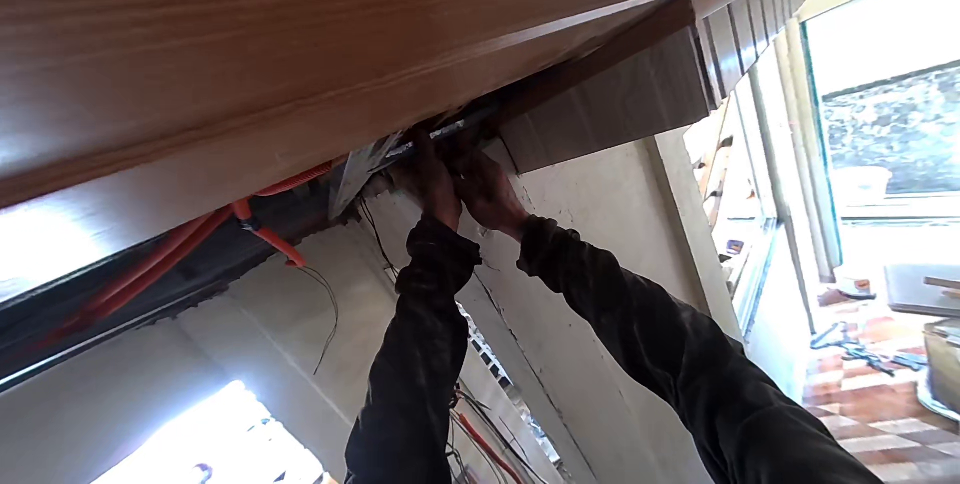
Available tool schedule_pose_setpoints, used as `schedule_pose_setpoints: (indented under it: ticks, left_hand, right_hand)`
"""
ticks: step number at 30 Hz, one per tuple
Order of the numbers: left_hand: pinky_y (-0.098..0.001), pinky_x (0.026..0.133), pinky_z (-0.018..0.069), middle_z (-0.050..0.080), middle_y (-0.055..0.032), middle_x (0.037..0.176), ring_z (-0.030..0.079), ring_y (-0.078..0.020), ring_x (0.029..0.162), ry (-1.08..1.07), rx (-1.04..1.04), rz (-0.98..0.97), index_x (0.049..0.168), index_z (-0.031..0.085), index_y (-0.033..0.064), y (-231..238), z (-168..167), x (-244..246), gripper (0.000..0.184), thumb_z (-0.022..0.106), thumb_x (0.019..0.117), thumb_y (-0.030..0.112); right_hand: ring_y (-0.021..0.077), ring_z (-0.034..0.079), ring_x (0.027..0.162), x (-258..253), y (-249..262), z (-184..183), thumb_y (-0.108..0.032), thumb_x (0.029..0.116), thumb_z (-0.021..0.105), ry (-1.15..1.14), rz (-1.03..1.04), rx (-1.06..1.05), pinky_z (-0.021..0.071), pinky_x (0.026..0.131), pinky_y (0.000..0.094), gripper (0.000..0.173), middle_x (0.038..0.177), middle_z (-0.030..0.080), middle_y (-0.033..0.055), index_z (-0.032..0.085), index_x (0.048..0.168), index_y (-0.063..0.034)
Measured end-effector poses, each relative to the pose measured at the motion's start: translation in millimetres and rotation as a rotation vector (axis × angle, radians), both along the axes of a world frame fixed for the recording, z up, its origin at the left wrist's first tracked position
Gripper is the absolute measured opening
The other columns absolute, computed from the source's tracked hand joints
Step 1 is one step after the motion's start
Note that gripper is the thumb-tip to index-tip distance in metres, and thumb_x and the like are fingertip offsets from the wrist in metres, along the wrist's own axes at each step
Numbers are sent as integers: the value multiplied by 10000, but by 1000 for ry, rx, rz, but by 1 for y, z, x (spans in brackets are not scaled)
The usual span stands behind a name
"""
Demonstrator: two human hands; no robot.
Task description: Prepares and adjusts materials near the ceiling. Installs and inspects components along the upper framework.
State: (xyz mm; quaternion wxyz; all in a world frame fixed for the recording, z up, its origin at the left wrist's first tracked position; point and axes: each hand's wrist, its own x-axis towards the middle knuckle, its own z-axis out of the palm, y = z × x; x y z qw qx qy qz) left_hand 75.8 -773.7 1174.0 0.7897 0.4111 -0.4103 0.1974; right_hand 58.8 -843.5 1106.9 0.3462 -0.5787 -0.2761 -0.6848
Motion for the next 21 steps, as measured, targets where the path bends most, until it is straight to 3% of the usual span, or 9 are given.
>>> schedule_pose_setpoints:
  ticks: [2, 4, 7, 9, 11, 13, 16, 20, 21]
  left_hand:
    - [-387, 910, 600, 645, -172, 1207, 688, -209, 1045, 9, -1, 16, 1459, 394, 10, 0, 1, 0, 515, 619, 1036, 201]
    - [-398, 892, 611, 654, -172, 1203, 699, -216, 1028, 27, 13, -5, 1470, 386, 12, 0, 2, -1, 528, 611, 1043, 227]
    - [-396, 881, 615, 651, -168, 1185, 701, -214, 1006, -10, -6, -71, 1468, 366, 19, 2, -1, -1, 521, 608, 1042, 196]
    - [-403, 888, 616, 654, -173, 1195, 703, -224, 1019, -7, -19, -72, 1467, 377, 20, 2, 0, -1, 522, 616, 1038, 197]
    - [-398, 908, 608, 650, -166, 1207, 697, -215, 1038, -9, -31, -31, 1469, 379, 20, -1, 0, -1, 518, 608, 1044, 208]
    - [-386, 928, 594, 649, -150, 1204, 685, -194, 1053, -17, -7, -4, 1463, 387, 25, 0, -2, 0, 514, 599, 1049, 242]
    - [-408, 846, 621, 695, -143, 1089, 717, -207, 938, -18, 52, -47, 1390, 465, 20, 6, -2, 3, 448, 619, 1038, 251]
    - [-400, 819, 616, 685, -146, 1117, 707, -211, 945, -36, 93, -28, 1406, 455, 25, 7, -2, 8, 487, 660, 1013, 226]
    - [-401, 828, 618, 684, -150, 1118, 710, -212, 946, -38, 83, -23, 1408, 447, 22, 6, -2, 8, 493, 661, 1012, 223]
  right_hand:
    - [230, 680, 1080, -1, 0, 1, -4, 930, 584, 1, -10, -13, 560, 965, 370, 242, 1136, 689, 223, 627, 1138, 112]
    - [264, 686, 1109, -1, -1, 1, -1, 940, 592, 8, -28, -32, 558, 997, 398, 395, 1185, 682, 248, 555, 1303, 149]
    - [278, 655, 1205, 1, -1, -1, -22, 953, 600, 18, -14, -36, 532, 1050, 380, 419, 1384, 580, 294, 545, 1335, 140]
    - [267, 671, 1160, 1, -1, 0, -18, 946, 602, 14, -25, -35, 533, 1044, 386, 483, 1276, 646, 269, 493, 1384, 156]
    - [263, 676, 1141, 2, -2, 1, -8, 935, 597, 1, -29, -45, 539, 1032, 392, 453, 1215, 672, 253, 519, 1349, 159]
    - [266, 662, 1174, 3, -4, -1, -9, 928, 601, 12, -10, -48, 534, 1045, 394, 448, 1252, 656, 258, 528, 1339, 153]
    - [258, 632, 1251, 4, -6, -1, -44, 946, 627, 47, 13, -47, 502, 1106, 390, 607, 1343, 625, 250, 397, 1475, 146]
    - [292, 588, 1314, 5, -5, -2, -38, 948, 627, 29, 12, -48, 469, 1131, 389, 552, 1450, 539, 289, 453, 1437, 147]
    - [290, 598, 1299, 6, -4, -2, -33, 945, 615, 28, 10, -51, 476, 1124, 387, 579, 1435, 551, 288, 422, 1459, 151]
